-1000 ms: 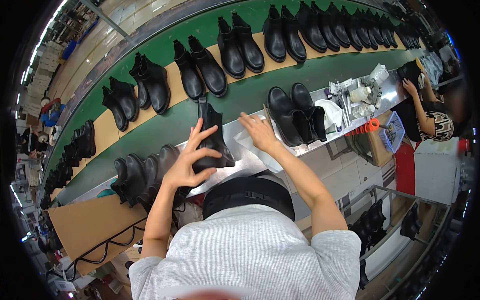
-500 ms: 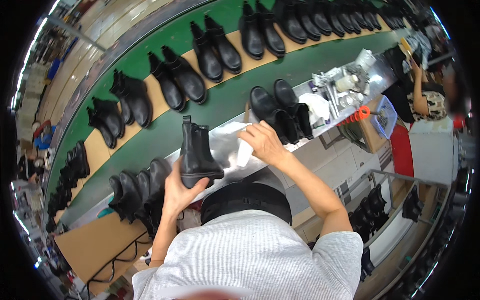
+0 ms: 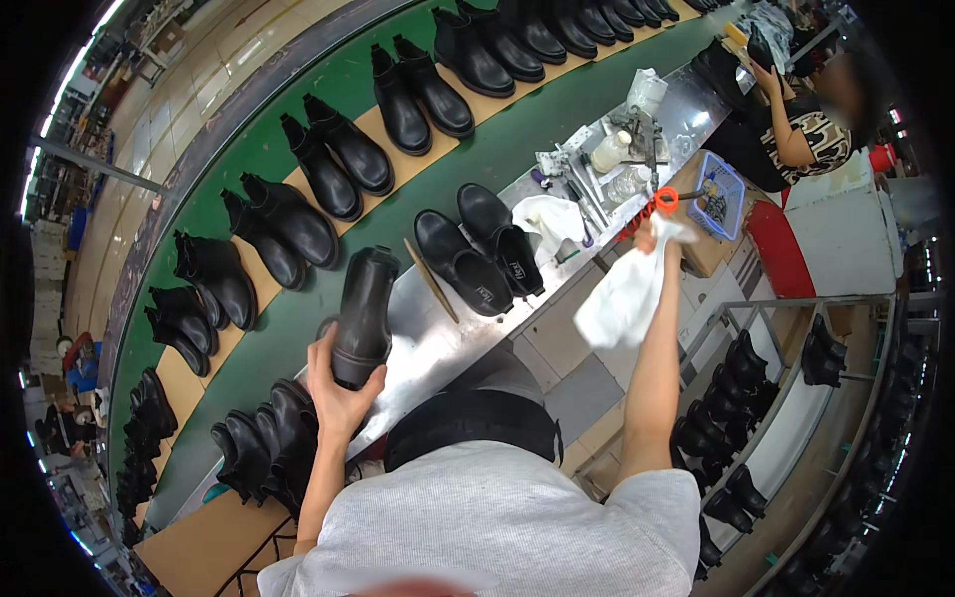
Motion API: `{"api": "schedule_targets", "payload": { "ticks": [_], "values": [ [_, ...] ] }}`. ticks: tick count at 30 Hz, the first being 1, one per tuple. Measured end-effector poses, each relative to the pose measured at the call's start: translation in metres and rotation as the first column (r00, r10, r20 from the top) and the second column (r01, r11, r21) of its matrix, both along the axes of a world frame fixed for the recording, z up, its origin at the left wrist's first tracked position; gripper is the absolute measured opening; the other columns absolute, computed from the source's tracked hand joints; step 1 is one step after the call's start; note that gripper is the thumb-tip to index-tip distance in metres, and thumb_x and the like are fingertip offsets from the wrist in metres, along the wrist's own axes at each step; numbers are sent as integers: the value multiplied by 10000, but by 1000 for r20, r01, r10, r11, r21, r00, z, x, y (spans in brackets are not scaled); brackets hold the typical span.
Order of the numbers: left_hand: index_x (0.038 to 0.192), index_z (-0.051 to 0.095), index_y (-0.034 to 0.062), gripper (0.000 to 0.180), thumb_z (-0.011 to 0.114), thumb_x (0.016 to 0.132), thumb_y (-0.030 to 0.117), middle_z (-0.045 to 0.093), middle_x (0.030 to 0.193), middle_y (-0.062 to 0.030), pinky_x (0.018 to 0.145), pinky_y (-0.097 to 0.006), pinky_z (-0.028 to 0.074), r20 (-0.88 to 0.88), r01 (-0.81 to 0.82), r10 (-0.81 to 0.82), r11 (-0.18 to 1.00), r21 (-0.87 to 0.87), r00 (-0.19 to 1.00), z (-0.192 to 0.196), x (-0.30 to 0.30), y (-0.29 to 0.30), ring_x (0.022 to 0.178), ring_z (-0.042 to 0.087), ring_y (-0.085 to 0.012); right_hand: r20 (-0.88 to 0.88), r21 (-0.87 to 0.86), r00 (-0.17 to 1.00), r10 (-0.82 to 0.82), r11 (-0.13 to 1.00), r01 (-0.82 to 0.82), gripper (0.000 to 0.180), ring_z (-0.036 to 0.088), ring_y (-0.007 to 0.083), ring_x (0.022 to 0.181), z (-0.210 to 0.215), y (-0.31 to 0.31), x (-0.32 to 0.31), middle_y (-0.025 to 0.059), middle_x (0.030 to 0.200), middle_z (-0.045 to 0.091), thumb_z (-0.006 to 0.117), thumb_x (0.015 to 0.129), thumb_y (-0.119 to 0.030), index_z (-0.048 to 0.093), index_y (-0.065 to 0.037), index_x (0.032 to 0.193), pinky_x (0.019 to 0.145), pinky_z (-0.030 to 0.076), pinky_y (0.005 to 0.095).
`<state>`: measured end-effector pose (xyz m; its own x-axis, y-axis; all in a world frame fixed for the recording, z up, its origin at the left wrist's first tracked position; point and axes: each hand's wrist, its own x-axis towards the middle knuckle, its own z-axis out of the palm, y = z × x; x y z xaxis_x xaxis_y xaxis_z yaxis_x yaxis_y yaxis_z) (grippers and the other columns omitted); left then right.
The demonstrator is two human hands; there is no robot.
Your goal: Inspecting and cleaning black leather boots on a factory assembly line.
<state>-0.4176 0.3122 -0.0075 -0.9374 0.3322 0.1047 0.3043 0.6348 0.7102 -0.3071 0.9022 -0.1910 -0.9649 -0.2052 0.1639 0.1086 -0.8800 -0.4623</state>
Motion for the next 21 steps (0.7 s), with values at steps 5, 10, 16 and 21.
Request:
{"api": "schedule_targets", "payload": {
  "ticks": [5, 10, 16, 21],
  "values": [
    [1191, 415, 17, 774, 825, 553, 171, 461, 1132, -131, 866, -379, 453, 159, -247, 233, 966, 73, 959, -15, 19, 5, 1037, 516, -275, 557, 523, 579, -596, 793, 313, 280, 354, 87, 435, 0, 16, -110, 149, 797, 627, 478, 923, -332, 482, -53, 951, 385, 308, 215],
    [1264, 435, 41, 718, 792, 650, 150, 418, 1317, -115, 926, -384, 428, 247, -219, 128, 894, 391, 961, -29, 24, 6, 1224, 421, -243, 254, 789, 545, -799, 497, 361, 447, 400, 91, 439, -26, -30, -102, 130, 881, 633, 418, 912, -323, 425, -158, 1327, 383, 316, 225],
    [1289, 450, 8, 578, 654, 791, 218, 432, 1334, -186, 1002, -385, 342, 92, -155, 127, 890, 428, 988, -43, 26, 10, 1217, 439, -320, -555, 744, 730, -398, -630, 222, 527, 445, 368, 1185, 4, -133, -34, 237, 1267, 460, 486, 814, -8, 376, 2, 1329, 1016, 328, 417],
    [1179, 527, -44, 501, 523, 830, 315, 521, 1209, -223, 985, -381, 354, -43, -218, 280, 826, 520, 959, -49, 29, 0, 1144, 497, -329, 70, 963, 598, -799, 210, 167, 332, 488, 44, 550, -8, -58, -90, 39, 793, 609, 484, 927, -133, 489, -123, 1259, 435, 344, 184]
  ]
}}
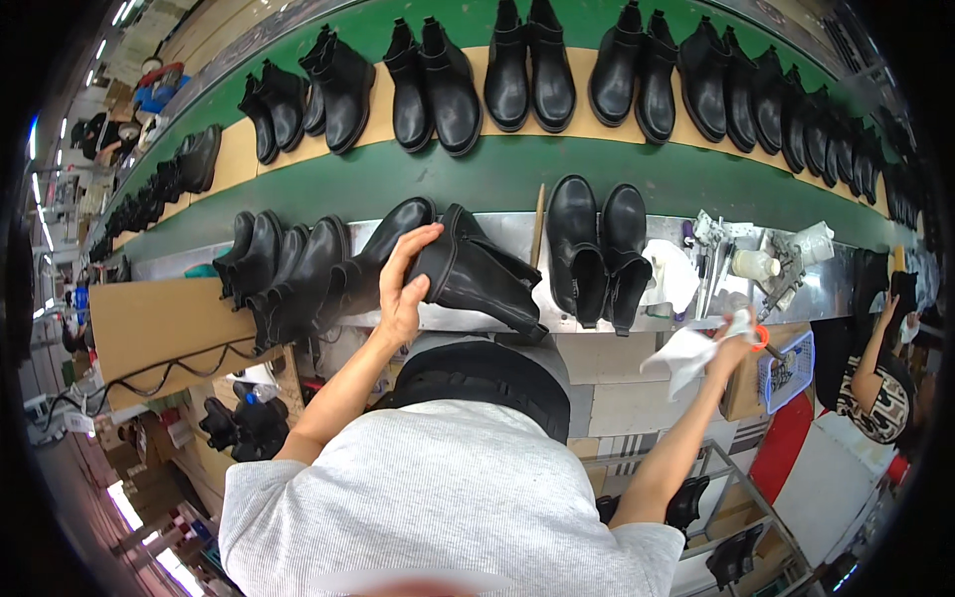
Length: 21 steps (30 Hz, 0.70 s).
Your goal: Inspecting and cleaning black leather boots on a factory assembly line.
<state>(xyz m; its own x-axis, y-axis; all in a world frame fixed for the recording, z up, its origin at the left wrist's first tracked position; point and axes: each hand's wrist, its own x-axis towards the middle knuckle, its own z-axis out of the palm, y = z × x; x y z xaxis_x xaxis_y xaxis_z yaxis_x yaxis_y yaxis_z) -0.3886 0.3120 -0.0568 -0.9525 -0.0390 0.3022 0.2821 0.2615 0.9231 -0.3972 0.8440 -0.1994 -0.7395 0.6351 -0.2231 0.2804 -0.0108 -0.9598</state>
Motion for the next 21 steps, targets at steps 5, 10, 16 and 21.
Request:
{"api": "schedule_targets", "payload": {
  "ticks": [5, 10, 16, 21],
  "values": [
    [933, 644, -75, 271, 503, 826, 130, 650, 1016, -179, 926, -335, 415, 86, -75, 54, 963, 259, 995, 0, -9, -12, 1012, 600, -261, 365, 132, 919, 151, 968, -211, 390, 532, 128, 543, 26, 133, -28, 106, 809, 631, 400, 939, -270, 468, -23, 1232, 449, 425, 233],
    [931, 650, -73, 264, 545, 795, 126, 659, 998, -183, 932, -351, 424, 116, -2, -30, 966, 260, 993, -1, 14, -28, 1033, 604, -285, 110, -245, 470, 876, 482, -841, 383, 540, 72, 591, 217, -229, -22, -9, 689, 539, 570, 798, -91, 479, -56, 1169, 511, 422, 198],
    [921, 653, -66, 241, 552, 782, 103, 659, 998, -190, 917, -362, 441, 81, 19, -43, 961, 276, 996, -3, 15, -35, 1037, 608, -302, -177, -492, 287, 941, 167, -854, 232, 518, 37, 620, 158, -375, -3, -29, 683, 543, 674, 750, -25, 481, -66, 874, 565, 378, 173],
    [902, 658, -54, 196, 563, 762, 45, 663, 989, -179, 917, -367, 448, 69, 29, -46, 972, 233, 997, -3, 18, -42, 1035, 608, -310, -22, -348, 271, 962, 247, -905, 171, 410, 8, 587, 168, -398, -1, -66, 660, 480, 657, 753, -5, 501, -64, 791, 514, 317, 170]
  ]
}}
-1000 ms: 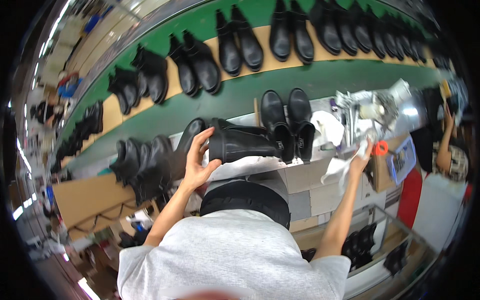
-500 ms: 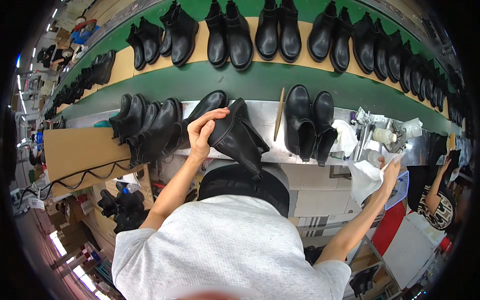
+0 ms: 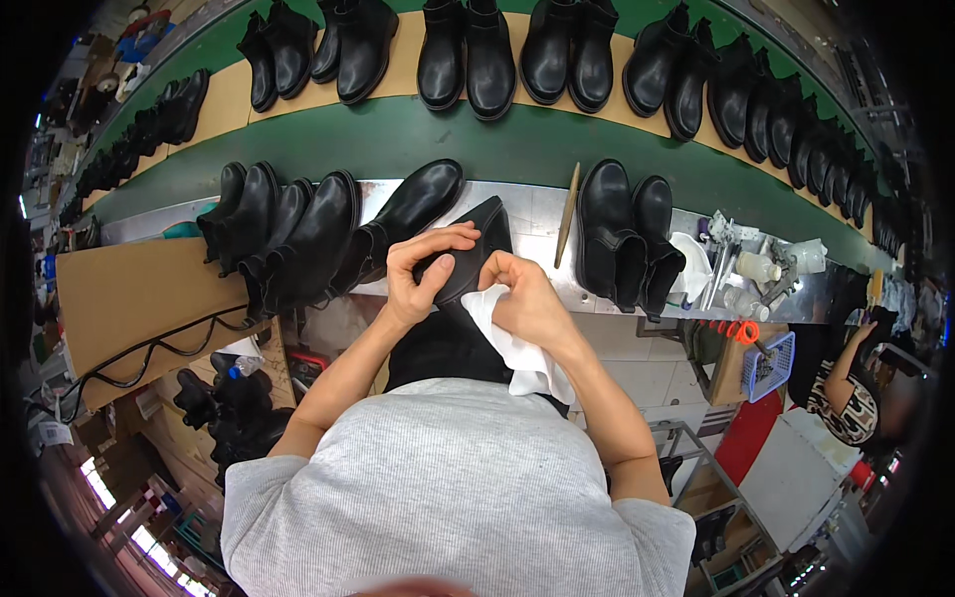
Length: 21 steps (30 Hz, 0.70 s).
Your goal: Inspecting and cleaning black leather boots on a factory assembly line.
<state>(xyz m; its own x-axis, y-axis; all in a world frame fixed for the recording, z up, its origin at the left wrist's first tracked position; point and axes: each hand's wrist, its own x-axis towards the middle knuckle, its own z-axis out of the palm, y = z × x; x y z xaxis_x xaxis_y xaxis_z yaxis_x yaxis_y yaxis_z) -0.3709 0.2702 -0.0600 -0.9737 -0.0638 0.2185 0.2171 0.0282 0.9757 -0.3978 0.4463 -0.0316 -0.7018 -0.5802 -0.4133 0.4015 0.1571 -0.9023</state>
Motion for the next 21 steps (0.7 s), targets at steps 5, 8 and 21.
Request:
{"api": "schedule_targets", "payload": {
  "ticks": [5, 8, 21],
  "values": [
    [900, 657, -53, 201, 567, 749, 44, 664, 982, -179, 914, -370, 452, 6, 20, -20, 1000, -10, 1000, 3, -2, -6, 1028, 610, -317, 58, 51, 998, -36, 998, 33, 145, 406, 0, 564, 8, -4, 0, -64, 635, 474, 644, 771, -31, 503, -61, 784, 496, 308, 179],
    [900, 657, -54, 208, 569, 742, 49, 664, 979, -179, 911, -372, 455, -3, 37, -37, 999, -8, 999, 4, -3, -6, 1024, 612, -318, 691, -248, 715, -108, 893, 375, 164, 449, 14, 613, 1, 10, 1, -46, 671, 507, 657, 738, -3, 516, -78, 779, 520, 344, 195],
    [886, 656, -58, 213, 570, 731, 60, 664, 969, -187, 908, -380, 459, -7, 85, -85, 996, -24, 996, 4, -9, -7, 1007, 618, -327, 307, -69, 939, -152, 981, 181, 133, 440, 12, 623, 7, 1, 8, -63, 657, 482, 632, 768, -4, 517, -63, 796, 527, 345, 182]
  ]
}}
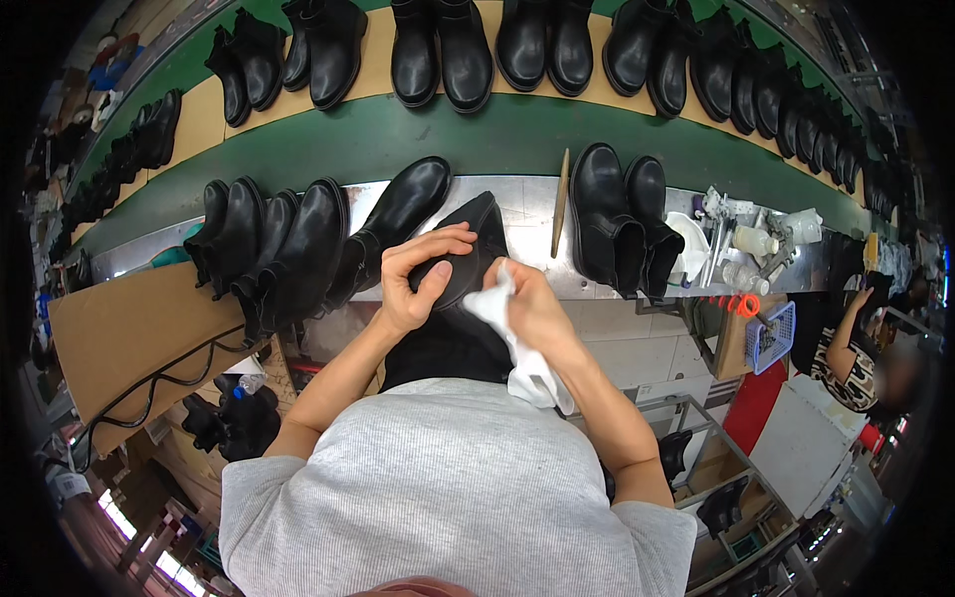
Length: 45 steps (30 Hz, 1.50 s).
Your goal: Inspecting and cleaning black leather boots on a factory assembly line.
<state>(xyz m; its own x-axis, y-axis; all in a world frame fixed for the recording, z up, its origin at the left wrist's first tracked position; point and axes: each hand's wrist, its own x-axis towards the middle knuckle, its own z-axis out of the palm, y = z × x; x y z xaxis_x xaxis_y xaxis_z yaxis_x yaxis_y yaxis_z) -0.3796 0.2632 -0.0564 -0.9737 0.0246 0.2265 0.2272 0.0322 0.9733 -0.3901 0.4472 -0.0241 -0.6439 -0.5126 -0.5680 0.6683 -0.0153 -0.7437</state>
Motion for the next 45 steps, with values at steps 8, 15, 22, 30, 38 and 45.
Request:
{"api": "schedule_targets", "payload": {
  "ticks": [8, 15, 22, 30, 38, 45],
  "values": [
    [887, 652, -66, 214, 561, 731, 50, 659, 973, -196, 915, -386, 454, -2, 5, -5, 1000, -14, 1000, 1, 0, 0, 1010, 615, -328, 265, -159, 958, -111, 975, 157, 101, 443, 47, 480, -5, 4, -2, -29, 601, 495, 609, 799, -44, 520, -65, 755, 420, 328, 203],
    [895, 650, -72, 226, 563, 749, 76, 655, 984, -206, 921, -388, 448, 12, 15, -15, 1000, -11, 1000, 2, -1, 3, 1023, 609, -336, -190, 156, 981, 29, 988, 1, 119, 430, 13, 573, 0, -10, 6, -56, 638, 487, 570, 816, -19, 514, -71, 725, 478, 329, 194],
    [904, 646, -77, 239, 562, 759, 93, 651, 996, -211, 919, -384, 445, 3, 44, -44, 999, -29, 999, 2, -1, 4, 1034, 604, -341, 418, -201, 887, -196, 933, 300, 90, 409, 60, 435, -11, 8, -2, 4, 573, 450, 509, 874, -89, 481, -75, 790, 381, 285, 205],
    [903, 644, -81, 237, 550, 763, 85, 650, 1000, -210, 921, -377, 441, 20, 47, -47, 998, -34, 999, 4, -2, 7, 1041, 602, -337, -165, 1, 986, -36, 999, 37, 50, 470, 34, 594, -10, 3, 6, -23, 685, 517, 570, 786, -28, 538, -38, 823, 499, 373, 203],
    [900, 651, -68, 221, 562, 744, 62, 655, 988, -202, 916, -379, 451, 38, 70, -67, 993, -89, 997, 8, -9, 11, 1028, 610, -329, -102, 63, 995, -18, 998, 25, 50, 465, 21, 614, -3, 7, 0, -47, 688, 519, 576, 764, -20, 545, -49, 790, 530, 375, 197],
    [897, 650, -69, 222, 562, 740, 61, 655, 984, -204, 914, -376, 451, 43, 90, -87, 992, -88, 995, 9, -11, 15, 1023, 612, -327, -237, 16, 970, -47, 999, 52, 94, 381, 22, 449, -15, 7, 10, -50, 630, 460, 556, 821, -42, 518, -72, 741, 397, 272, 214]
  ]
}}
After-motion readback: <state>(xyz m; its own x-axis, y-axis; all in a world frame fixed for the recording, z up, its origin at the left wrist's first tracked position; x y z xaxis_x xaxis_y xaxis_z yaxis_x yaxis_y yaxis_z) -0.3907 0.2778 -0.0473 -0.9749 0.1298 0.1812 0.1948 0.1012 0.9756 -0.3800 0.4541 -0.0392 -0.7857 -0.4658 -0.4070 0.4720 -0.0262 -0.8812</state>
